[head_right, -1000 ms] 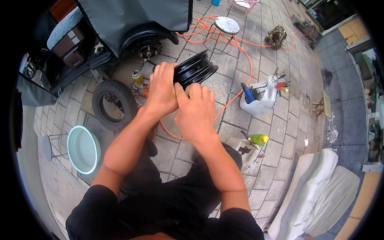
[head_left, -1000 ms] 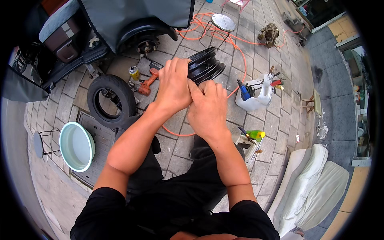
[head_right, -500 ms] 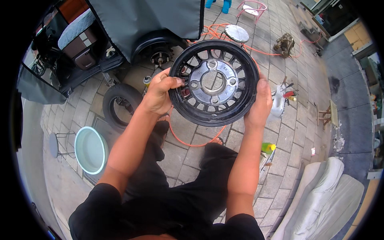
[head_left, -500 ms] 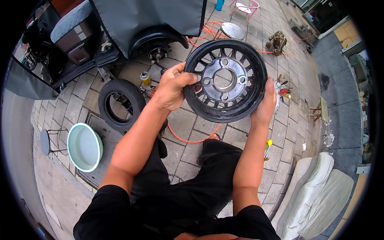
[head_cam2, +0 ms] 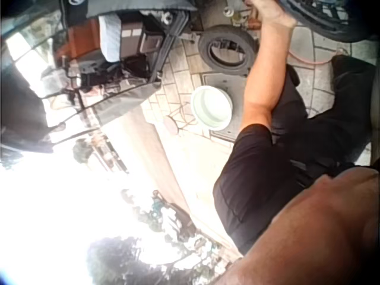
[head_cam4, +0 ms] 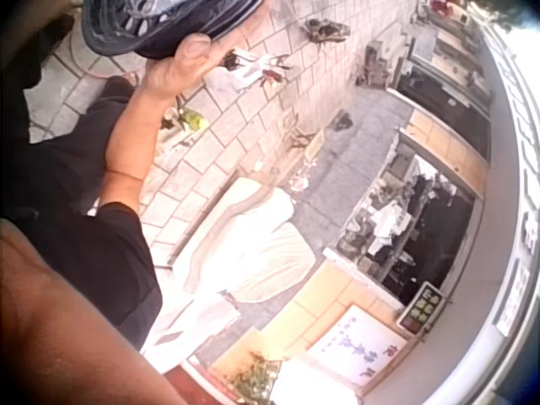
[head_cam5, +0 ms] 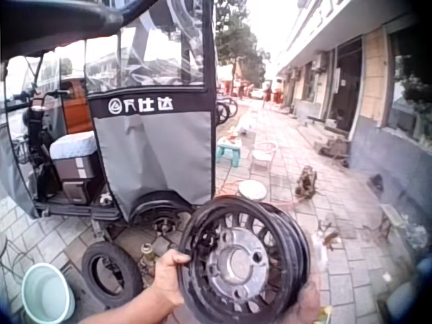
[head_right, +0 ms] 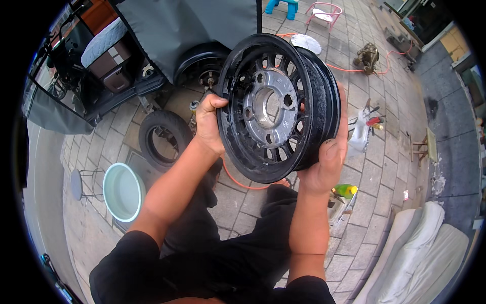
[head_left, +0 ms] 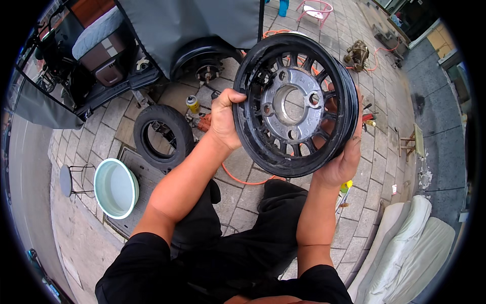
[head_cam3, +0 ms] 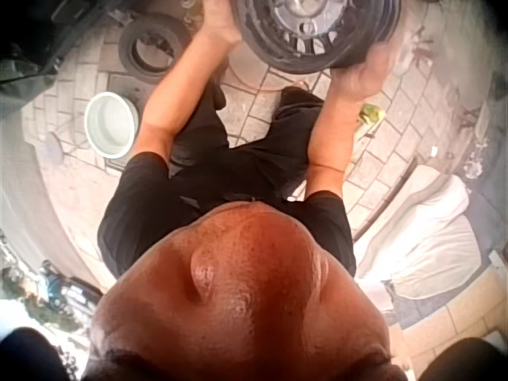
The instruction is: The person handles a black wheel hub, rotates it, and applies lubricant from a spray can. They also pick up a tire and place it on the ground, then continue to manipulate the hub and spray it with lubricant.
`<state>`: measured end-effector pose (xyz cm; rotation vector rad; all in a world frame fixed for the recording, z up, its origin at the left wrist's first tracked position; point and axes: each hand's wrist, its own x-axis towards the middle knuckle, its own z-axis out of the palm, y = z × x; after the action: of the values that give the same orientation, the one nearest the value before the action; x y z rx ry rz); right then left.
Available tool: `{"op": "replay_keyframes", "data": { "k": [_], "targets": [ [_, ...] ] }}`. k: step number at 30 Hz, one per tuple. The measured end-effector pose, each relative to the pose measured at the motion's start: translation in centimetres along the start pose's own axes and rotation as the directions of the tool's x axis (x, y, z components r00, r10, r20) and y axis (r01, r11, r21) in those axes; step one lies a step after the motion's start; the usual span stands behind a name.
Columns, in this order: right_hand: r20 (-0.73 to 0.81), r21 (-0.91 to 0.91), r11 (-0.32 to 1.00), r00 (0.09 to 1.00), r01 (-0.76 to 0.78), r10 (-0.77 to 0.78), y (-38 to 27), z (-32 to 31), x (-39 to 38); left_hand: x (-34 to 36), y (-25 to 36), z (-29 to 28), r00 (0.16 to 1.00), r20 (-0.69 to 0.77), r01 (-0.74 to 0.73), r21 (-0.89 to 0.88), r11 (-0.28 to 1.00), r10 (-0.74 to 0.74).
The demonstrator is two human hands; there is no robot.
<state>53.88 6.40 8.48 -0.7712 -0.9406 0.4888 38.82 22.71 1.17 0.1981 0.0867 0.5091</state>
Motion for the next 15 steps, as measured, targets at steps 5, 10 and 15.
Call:
{"op": "replay_keyframes", "data": {
  "k": [5, 10, 15],
  "targets": [
    [-0.092, 0.196, 0.978, 0.992, -0.072, 0.091, 0.5, -1.0, -1.1, -0.1, -1.7, 2.0, 0.993, -0.103, 0.055, 0.002, 0.998, -0.055],
    [-0.088, 0.133, 0.982, 0.985, -0.137, 0.149, 1.2, -1.2, -1.3, -0.2, -2.3, 2.1, 0.992, -0.12, 0.034, 0.006, 0.999, -0.033],
    [-0.16, 0.158, 0.982, 0.978, -0.105, 0.131, 1.1, -0.2, -0.3, -0.4, -2.5, 2.1, 0.991, -0.092, 0.098, 0.011, 0.995, -0.097]
  ]
}}
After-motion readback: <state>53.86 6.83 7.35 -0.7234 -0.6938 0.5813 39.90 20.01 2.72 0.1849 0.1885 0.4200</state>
